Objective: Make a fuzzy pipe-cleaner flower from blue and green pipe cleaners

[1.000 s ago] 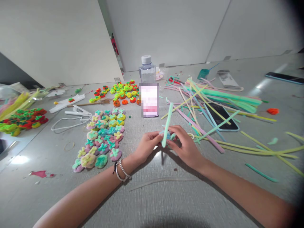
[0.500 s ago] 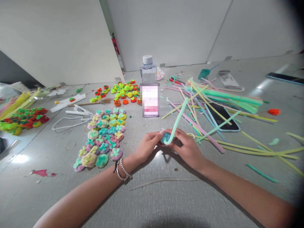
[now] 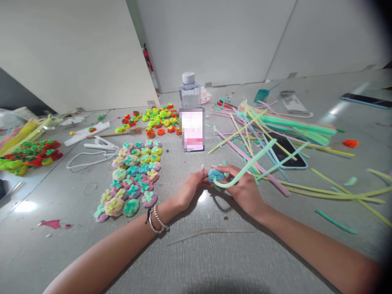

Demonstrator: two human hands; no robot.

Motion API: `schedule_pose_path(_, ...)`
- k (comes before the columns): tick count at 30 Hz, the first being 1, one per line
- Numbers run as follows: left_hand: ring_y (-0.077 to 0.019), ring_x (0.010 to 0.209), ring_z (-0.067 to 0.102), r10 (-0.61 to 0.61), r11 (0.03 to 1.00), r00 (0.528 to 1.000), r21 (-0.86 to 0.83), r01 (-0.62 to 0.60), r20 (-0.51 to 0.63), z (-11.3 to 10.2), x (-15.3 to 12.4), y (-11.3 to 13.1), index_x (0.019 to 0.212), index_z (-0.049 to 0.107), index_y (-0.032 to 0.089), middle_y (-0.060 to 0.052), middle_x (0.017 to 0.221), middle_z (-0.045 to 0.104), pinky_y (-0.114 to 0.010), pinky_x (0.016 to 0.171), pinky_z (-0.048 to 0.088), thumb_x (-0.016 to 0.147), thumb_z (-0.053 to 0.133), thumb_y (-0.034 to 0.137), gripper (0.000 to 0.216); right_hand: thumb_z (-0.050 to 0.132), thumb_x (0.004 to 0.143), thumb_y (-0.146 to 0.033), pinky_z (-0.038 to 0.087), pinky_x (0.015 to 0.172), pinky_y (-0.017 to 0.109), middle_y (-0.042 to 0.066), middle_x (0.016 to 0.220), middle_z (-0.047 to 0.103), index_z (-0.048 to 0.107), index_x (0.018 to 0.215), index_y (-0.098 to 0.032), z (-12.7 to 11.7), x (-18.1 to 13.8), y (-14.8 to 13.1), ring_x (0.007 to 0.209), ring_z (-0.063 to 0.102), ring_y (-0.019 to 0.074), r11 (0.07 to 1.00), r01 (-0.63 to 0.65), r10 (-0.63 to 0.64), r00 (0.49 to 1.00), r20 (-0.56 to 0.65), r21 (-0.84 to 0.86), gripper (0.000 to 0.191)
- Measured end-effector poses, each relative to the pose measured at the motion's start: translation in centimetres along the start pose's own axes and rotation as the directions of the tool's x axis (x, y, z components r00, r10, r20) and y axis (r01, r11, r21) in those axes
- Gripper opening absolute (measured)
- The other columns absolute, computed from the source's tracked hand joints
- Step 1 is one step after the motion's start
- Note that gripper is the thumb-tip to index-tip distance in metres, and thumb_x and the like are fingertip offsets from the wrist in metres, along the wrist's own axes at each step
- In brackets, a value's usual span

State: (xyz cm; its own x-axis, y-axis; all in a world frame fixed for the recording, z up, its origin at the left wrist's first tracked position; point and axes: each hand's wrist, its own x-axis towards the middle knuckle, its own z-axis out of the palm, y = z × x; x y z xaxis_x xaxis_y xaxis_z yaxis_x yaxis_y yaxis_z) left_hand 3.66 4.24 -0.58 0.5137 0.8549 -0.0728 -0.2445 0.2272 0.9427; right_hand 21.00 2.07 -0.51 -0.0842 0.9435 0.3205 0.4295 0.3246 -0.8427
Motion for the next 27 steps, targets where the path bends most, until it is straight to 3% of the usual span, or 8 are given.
schedule_pose_path(6,-0.0122,0.063,0.048,-0.030,0.995,0.999,0.092,0.027,0.034,-0.09,-0.23,0.28,0.078,0.066,0.015,-0.003,0.071,0.059,-0.026,0.061,0.036,0.088,0.057,0.051,0.039,0.069,0.081,-0.036,0.049,0.090,0.045,0.007,0.106,0.070,0.066,0.102,-0.024,0.12,-0.02,0.10,0.103,0.064,0.0261,1.000,0.011,-0.010,0.997,-0.082,0.005,0.024)
schedule_pose_path(12,-0.0117,0.062,0.039,0.045,0.983,0.998,0.177,-0.052,0.047,-0.07,-0.12,0.43,0.072,0.060,0.012,-0.001,0.066,0.050,-0.027,0.061,0.031,0.087,0.054,0.054,0.045,0.069,0.081,-0.030,0.051,0.073,0.035,0.007,0.105,0.067,0.066,0.100,-0.024,0.27,-0.08,0.48,0.091,0.063,0.0218,0.997,0.079,-0.078,0.996,-0.043,0.026,0.019)
schedule_pose_path(19,-0.0104,0.061,0.035,0.055,0.973,0.998,0.222,-0.056,0.009,-0.02,-0.06,0.48,0.064,0.056,0.012,0.001,0.062,0.043,-0.026,0.059,0.027,0.086,0.055,0.054,0.047,0.067,0.079,-0.024,0.051,0.073,0.036,0.006,0.099,0.067,0.068,0.093,-0.024,0.27,-0.10,0.78,0.090,0.063,0.0222,0.997,0.079,-0.078,0.995,-0.056,0.010,0.014)
schedule_pose_path(22,-0.0103,0.061,0.038,0.063,0.972,0.998,0.228,-0.058,-0.014,0.12,0.00,0.41,0.067,0.059,0.012,0.001,0.063,0.047,-0.025,0.059,0.029,0.087,0.055,0.053,0.046,0.067,0.080,-0.024,0.050,0.075,0.038,0.006,0.100,0.068,0.068,0.094,-0.025,0.33,-0.11,0.86,0.091,0.063,0.0227,0.997,0.073,-0.073,0.995,-0.062,-0.005,0.014)
schedule_pose_path(27,-0.0114,0.069,0.053,0.068,0.988,0.988,0.147,-0.048,-0.136,0.51,0.13,0.21,0.091,0.069,0.014,-0.004,0.079,0.063,-0.024,0.067,0.041,0.084,0.064,0.042,0.030,0.068,0.079,-0.026,0.051,0.077,0.041,0.008,0.104,0.068,0.066,0.092,-0.024,0.50,0.02,0.83,0.097,0.063,0.0250,0.996,0.062,-0.067,0.993,-0.097,-0.059,0.014)
